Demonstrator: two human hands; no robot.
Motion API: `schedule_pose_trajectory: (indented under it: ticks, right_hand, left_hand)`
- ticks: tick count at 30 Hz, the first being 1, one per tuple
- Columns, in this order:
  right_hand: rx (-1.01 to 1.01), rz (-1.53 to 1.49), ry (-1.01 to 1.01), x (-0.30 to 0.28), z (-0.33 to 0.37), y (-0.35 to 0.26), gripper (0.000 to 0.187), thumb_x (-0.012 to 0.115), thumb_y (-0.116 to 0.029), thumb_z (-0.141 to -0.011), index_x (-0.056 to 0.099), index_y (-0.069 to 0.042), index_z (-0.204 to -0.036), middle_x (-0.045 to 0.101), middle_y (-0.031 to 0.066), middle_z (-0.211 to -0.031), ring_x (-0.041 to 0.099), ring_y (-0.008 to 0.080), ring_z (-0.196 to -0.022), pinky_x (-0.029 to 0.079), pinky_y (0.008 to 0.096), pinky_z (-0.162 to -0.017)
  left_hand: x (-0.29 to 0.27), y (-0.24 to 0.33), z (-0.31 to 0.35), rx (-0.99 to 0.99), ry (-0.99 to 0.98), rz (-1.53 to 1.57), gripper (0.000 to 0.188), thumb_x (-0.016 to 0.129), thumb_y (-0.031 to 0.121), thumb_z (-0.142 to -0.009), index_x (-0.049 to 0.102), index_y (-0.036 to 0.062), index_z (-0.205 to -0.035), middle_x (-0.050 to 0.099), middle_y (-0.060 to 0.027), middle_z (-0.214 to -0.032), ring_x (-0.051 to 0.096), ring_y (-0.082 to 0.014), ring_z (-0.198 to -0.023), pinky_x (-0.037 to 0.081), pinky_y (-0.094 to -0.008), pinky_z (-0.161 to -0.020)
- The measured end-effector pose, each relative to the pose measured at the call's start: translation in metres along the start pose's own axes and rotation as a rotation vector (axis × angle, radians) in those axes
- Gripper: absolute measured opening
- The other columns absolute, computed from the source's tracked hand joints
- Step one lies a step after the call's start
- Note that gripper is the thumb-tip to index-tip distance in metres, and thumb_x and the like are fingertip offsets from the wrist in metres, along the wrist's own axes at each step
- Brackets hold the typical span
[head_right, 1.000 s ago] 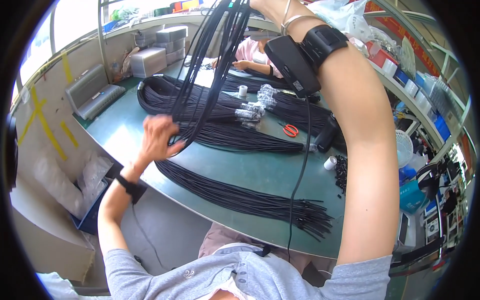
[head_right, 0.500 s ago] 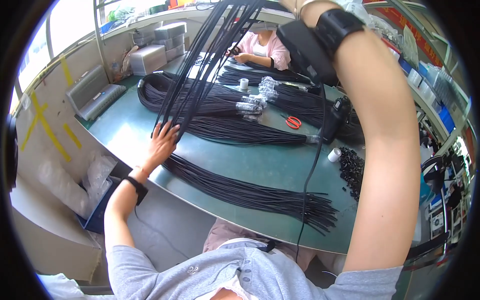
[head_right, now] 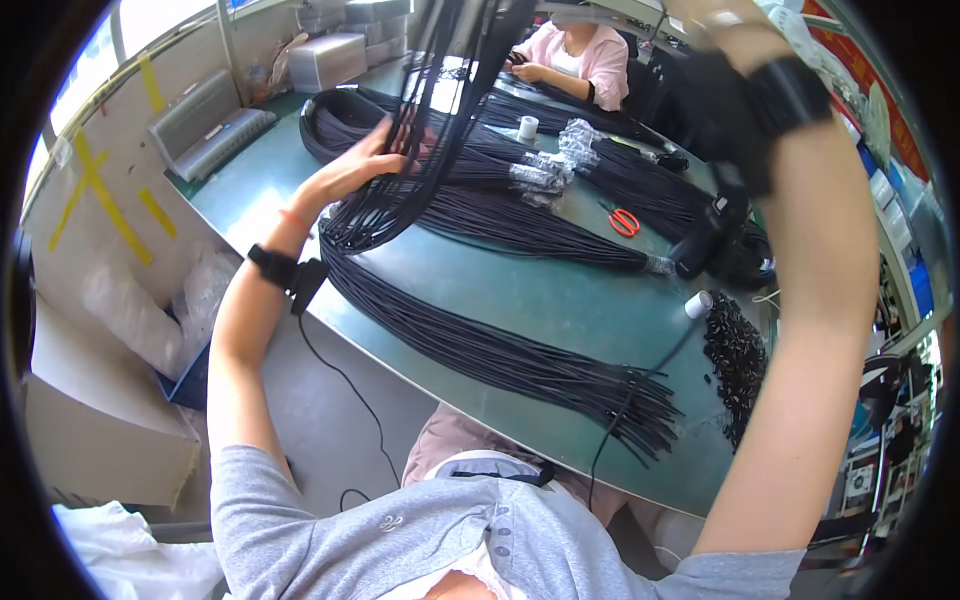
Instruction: Sorting and bundling black wire components at a production workbench.
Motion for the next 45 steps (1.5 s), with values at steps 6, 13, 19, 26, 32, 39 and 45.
schedule_pose_trajectory:
  ticks: [6, 13, 19, 26, 32, 39, 45]
  right_hand:
    - [-0.316, 1.091, 0.592, -0.098, 0.152, 0.030, 0.025, 0.061, -0.034, -0.094, 0.062, -0.011, -0.105, 0.064, 0.0004, -0.087, 0.057, 0.0046, -0.066, 0.040, 0.0159, -0.050]
    - [-0.244, 0.577, 1.007, -0.205, 0.303, 0.154, 0.026, 0.057, -0.033, -0.097, 0.059, -0.010, -0.109, 0.063, 0.0030, -0.091, 0.056, 0.0090, -0.073, 0.045, 0.0206, -0.060]
    - [-0.269, 0.310, 1.050, -0.224, 0.330, 0.201, 0.030, 0.057, -0.032, -0.096, 0.059, -0.009, -0.116, 0.065, 0.0080, -0.100, 0.059, 0.0132, -0.078, 0.051, 0.0260, -0.067]
    - [-0.222, 0.227, 1.068, -0.230, 0.365, 0.251, 0.031, 0.057, -0.034, -0.096, 0.060, -0.009, -0.114, 0.063, 0.0096, -0.105, 0.060, 0.0152, -0.086, 0.052, 0.0311, -0.076]
    - [-0.217, 0.008, 1.105, -0.250, 0.416, 0.303, 0.035, 0.058, -0.037, -0.095, 0.059, -0.008, -0.115, 0.062, 0.0112, -0.111, 0.057, 0.0180, -0.097, 0.050, 0.0366, -0.086]
    - [-0.115, 0.224, 1.371, -0.223, 0.522, 0.295, 0.048, 0.059, -0.040, -0.094, 0.053, -0.004, -0.127, 0.058, 0.0120, -0.123, 0.054, 0.0199, -0.111, 0.039, 0.0392, -0.102]
    - [-0.120, 0.633, 1.323, -0.166, 0.535, 0.249, 0.051, 0.064, -0.033, -0.091, 0.050, -0.005, -0.131, 0.054, 0.0107, -0.130, 0.045, 0.0188, -0.127, 0.034, 0.0372, -0.107]
  left_hand:
    - [-0.016, -0.132, 0.094, -0.589, -0.390, -0.491, 0.030, 0.058, 0.029, -0.091, 0.068, 0.0008, -0.093, 0.065, -0.0012, -0.083, 0.053, -0.0100, -0.078, 0.045, -0.0287, -0.077]
    - [0.006, -0.113, 0.068, -0.561, -0.409, -0.553, 0.037, 0.070, 0.032, -0.085, 0.068, -0.0007, -0.104, 0.068, -0.0105, -0.085, 0.063, -0.0191, -0.080, 0.049, -0.0318, -0.077]
    - [0.047, -0.091, 0.056, -0.178, -0.217, -0.392, 0.051, 0.075, 0.032, -0.081, 0.060, 0.0028, -0.120, 0.065, -0.0137, -0.109, 0.062, -0.0235, -0.100, 0.048, -0.0356, -0.090]
    - [0.234, 0.050, 0.063, 0.234, -0.553, -0.108, 0.078, 0.078, 0.035, -0.076, 0.044, 0.0047, -0.139, 0.053, -0.0191, -0.126, 0.052, -0.0315, -0.117, 0.040, -0.0397, -0.103]
    - [0.361, 0.060, 0.090, 0.577, -0.571, -0.501, 0.087, 0.075, 0.027, -0.072, 0.032, -0.0015, -0.142, 0.049, -0.0277, -0.126, 0.050, -0.0416, -0.116, 0.042, -0.0419, -0.099]
    - [0.411, 0.049, 0.072, 0.228, -0.742, -0.566, 0.056, 0.070, 0.015, -0.070, 0.050, -0.0028, -0.119, 0.055, -0.0219, -0.107, 0.056, -0.0367, -0.106, 0.049, -0.0428, -0.085]
    - [0.385, 0.062, 0.061, 0.483, -0.523, -0.311, 0.031, 0.071, 0.011, -0.075, 0.056, -0.0018, -0.100, 0.060, -0.0133, -0.089, 0.063, -0.0236, -0.075, 0.052, -0.0358, -0.064]
Point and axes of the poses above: each hand's wrist, its own z-axis away from the middle knuckle, its own x-axis out of the palm, y = z × x, the point moved 7 cm from there along -z, towards the middle knuckle
